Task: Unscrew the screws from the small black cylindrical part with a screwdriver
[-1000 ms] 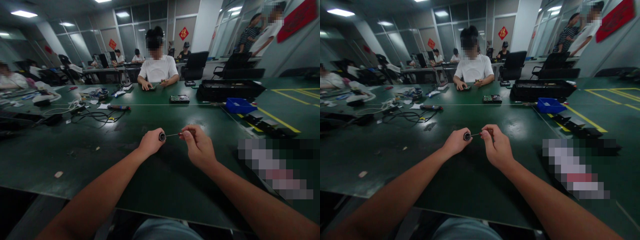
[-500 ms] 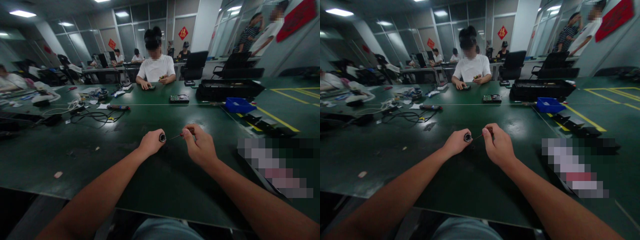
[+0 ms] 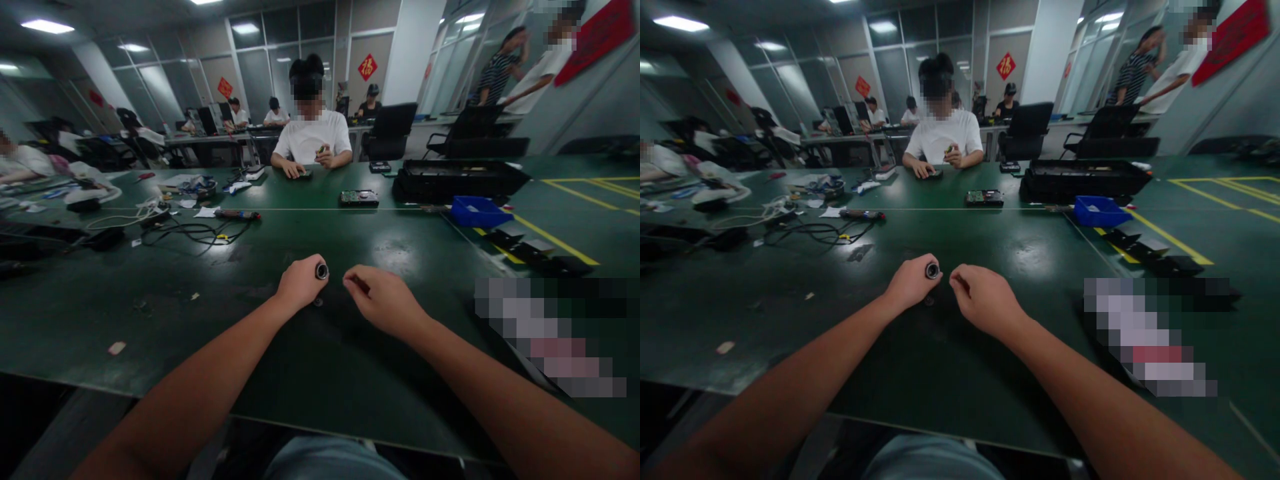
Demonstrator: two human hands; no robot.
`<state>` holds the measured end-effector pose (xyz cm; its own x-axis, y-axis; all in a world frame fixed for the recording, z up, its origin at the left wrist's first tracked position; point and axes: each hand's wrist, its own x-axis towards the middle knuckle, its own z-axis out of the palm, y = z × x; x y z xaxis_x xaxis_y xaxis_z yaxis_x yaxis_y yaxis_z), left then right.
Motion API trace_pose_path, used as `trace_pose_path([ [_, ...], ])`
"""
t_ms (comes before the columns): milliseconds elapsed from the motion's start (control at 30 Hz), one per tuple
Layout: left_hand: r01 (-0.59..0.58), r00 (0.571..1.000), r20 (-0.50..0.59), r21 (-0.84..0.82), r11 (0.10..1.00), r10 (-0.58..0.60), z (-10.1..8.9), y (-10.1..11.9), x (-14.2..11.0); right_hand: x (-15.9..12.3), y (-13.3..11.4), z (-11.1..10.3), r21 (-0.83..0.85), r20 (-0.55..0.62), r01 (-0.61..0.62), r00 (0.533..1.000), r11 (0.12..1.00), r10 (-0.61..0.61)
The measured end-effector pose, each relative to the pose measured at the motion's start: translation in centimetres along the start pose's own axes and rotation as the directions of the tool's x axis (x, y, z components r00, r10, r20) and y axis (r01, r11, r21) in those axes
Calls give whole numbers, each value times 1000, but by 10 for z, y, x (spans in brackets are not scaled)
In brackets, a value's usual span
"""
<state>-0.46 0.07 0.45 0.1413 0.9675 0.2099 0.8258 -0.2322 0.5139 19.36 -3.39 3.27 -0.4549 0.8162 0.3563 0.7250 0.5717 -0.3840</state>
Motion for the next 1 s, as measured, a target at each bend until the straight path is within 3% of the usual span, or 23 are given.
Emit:
trace_pose_path([
  [133,49,999,-16,20,999,-49,-1,0,1,-2,-8,12,-4,258,105,961,994,-101],
  [433,54,998,-18,24,998,-54,1,-2,2,3,-16,25,-95,395,158,912,983,-108],
  [633,58,998,-6,8,998,-58,1,-1,2,4,-15,17,-96,387,23,922,995,16],
  [767,35,999,5,-8,999,-35,1,-1,1,1,-13,12,-42,357,14,934,999,2],
  [900,1,1000,29,-35,999,0,0,1,-1,4,-8,6,65,189,12,982,998,-24],
  [1000,-35,997,67,-54,998,38,0,4,-2,5,-3,2,127,73,-38,997,991,29],
])
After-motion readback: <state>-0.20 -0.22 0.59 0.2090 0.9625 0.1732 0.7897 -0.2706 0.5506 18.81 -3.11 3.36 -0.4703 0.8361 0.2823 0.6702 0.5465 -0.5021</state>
